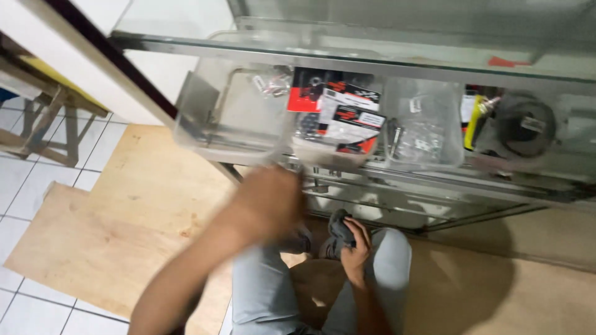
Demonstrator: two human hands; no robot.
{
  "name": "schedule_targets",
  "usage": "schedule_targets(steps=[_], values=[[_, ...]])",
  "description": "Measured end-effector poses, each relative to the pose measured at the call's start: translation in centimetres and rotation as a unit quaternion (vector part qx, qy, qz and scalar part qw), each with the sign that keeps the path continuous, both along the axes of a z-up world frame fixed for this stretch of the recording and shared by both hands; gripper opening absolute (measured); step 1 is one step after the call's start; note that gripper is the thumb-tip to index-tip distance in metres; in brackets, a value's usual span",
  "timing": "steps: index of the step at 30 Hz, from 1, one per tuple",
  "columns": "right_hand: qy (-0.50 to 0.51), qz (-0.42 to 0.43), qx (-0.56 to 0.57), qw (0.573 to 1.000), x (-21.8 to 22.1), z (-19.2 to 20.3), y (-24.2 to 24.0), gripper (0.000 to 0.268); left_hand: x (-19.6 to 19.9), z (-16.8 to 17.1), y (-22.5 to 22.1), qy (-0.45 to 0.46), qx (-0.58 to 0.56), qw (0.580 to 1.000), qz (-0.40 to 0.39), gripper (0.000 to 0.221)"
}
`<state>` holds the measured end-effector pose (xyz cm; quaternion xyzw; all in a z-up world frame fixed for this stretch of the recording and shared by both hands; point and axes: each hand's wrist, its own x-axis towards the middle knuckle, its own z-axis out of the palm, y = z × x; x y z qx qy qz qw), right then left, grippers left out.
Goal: The person picks out motorcycle parts from a display case.
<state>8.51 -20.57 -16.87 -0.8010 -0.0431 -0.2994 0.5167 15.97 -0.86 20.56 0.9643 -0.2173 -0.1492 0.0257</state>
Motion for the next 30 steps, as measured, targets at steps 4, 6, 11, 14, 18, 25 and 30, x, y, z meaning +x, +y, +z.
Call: schedule_targets(steps=[4, 6, 11, 14, 18, 25, 30], values=[[0.007, 0.001, -0.005, 1.000, 0.3, -0.6, 0.1, 0.060, 8.5, -0.3, 8.7, -0.185, -0.095, 0.971, 0.118, 0.024], [0.001, 0.000, -0.002, 1.000, 0.4, -0.8, 0.0, 0.061, 14.2, -2.0, 11.3, -0.187, -0.037, 0.964, 0.187, 0.016], [-0.009, 0.001, -0.013, 1.000, 0.8, -1.2, -0.4, 0.062, 19.6, -7.0, 11.7, -0.161, 0.086, 0.963, 0.197, 0.020], [-0.001, -0.006, -0.035, 0.999, 0.3, -0.8, -0.6, 0.061, 20.5, -8.2, 11.6, -0.137, 0.156, 0.958, 0.198, 0.020], [-0.002, -0.021, -0.046, 0.999, 0.5, -1.0, -0.6, 0.061, 21.9, -9.3, 12.1, -0.149, 0.187, 0.952, 0.193, 0.022], [0.011, -0.016, -0.029, 0.999, 0.0, -0.1, -0.8, 0.063, 12.6, 2.3, 11.1, -0.078, 0.036, 0.990, 0.114, 0.023], [0.015, -0.020, -0.047, 0.999, -0.4, 0.5, -1.1, 0.060, 2.8, 2.3, 13.2, 0.082, -0.579, 0.796, 0.160, 0.052]])
